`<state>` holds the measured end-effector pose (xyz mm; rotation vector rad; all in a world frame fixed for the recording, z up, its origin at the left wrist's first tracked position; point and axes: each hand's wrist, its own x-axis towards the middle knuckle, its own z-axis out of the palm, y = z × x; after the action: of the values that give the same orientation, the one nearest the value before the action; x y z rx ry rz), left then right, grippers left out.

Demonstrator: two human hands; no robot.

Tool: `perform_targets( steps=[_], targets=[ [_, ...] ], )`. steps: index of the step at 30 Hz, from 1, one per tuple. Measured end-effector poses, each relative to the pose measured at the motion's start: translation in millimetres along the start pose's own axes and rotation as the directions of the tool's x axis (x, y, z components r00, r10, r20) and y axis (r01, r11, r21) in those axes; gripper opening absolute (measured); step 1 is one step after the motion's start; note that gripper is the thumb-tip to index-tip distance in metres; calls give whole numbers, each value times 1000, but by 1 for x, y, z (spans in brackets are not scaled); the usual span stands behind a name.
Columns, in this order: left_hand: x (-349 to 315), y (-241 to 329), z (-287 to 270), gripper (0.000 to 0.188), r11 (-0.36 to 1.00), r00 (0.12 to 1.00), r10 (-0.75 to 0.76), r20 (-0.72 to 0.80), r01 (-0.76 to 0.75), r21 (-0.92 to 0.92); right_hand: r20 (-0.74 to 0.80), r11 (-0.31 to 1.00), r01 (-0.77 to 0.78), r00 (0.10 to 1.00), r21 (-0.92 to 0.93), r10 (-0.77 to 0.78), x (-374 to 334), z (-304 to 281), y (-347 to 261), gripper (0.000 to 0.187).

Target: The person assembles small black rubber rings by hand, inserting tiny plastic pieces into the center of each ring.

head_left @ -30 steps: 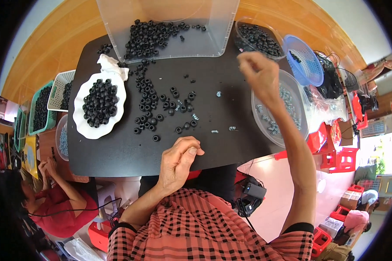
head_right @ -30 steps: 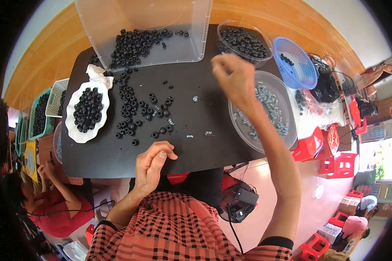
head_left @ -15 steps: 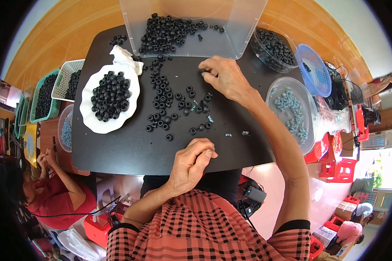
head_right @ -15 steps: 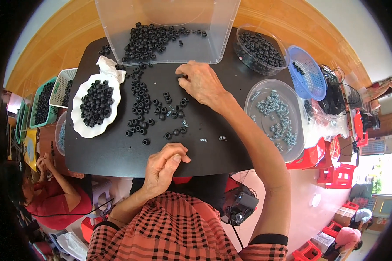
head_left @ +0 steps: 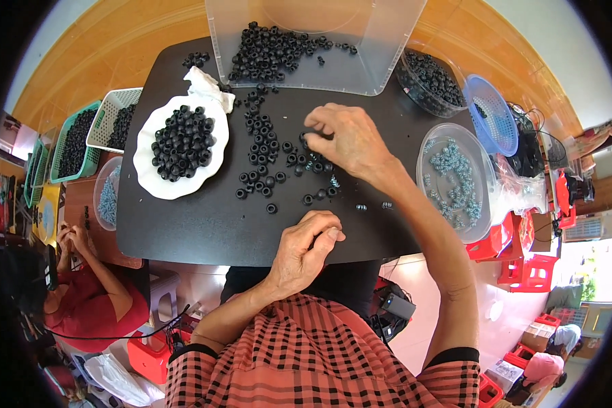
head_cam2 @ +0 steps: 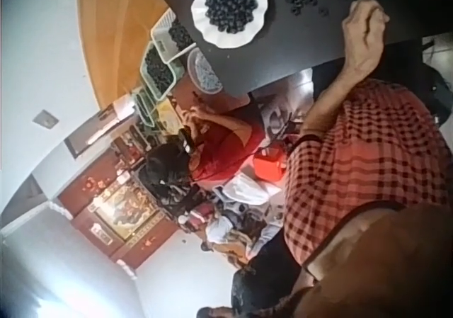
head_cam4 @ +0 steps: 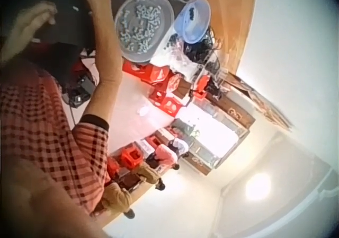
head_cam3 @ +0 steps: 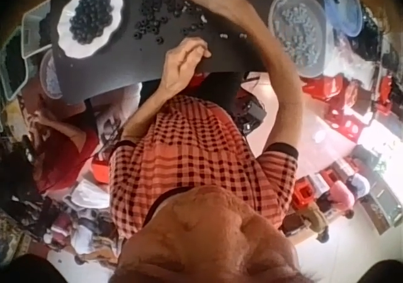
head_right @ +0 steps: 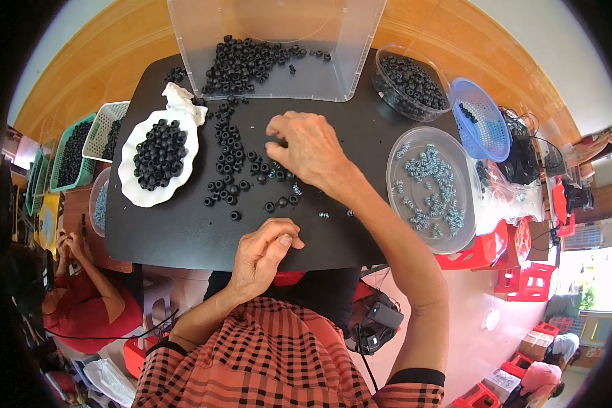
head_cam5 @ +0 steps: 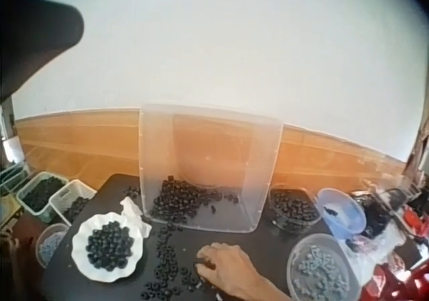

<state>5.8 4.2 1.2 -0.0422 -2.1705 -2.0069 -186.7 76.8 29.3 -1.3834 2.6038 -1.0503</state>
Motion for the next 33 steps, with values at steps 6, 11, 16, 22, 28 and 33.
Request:
perform_targets(
  steps=[6,11,16,22,28,33],
  targets=[
    [-1,0,2,14,999,1000,-27,11,28,-24,-26,987,100,994,-129,-104,-3,16,9,17],
    [-2,3,-3,14,987,990,-139,26,141,-79,-19,998,42,999,44,-41,-16,4,2,22],
    [1,-4,-2,14,929,990,-114,-82,76,-363,-81,823,-180,961,538,263,-37,-1,-20,16],
    [15,4,-9,35,987,957,80,-277,-115,-112,56,492,-260,919,831,391,-73,-3,-43,18],
    [22,11,-8,28,935,939,248,-238,-168,313,43,378,-199,923,904,383,-95,9,-49,17],
    [18,8,-6,27,897,936,309,-169,-228,379,-13,477,-173,932,862,362,-106,10,-48,15]
  ],
)
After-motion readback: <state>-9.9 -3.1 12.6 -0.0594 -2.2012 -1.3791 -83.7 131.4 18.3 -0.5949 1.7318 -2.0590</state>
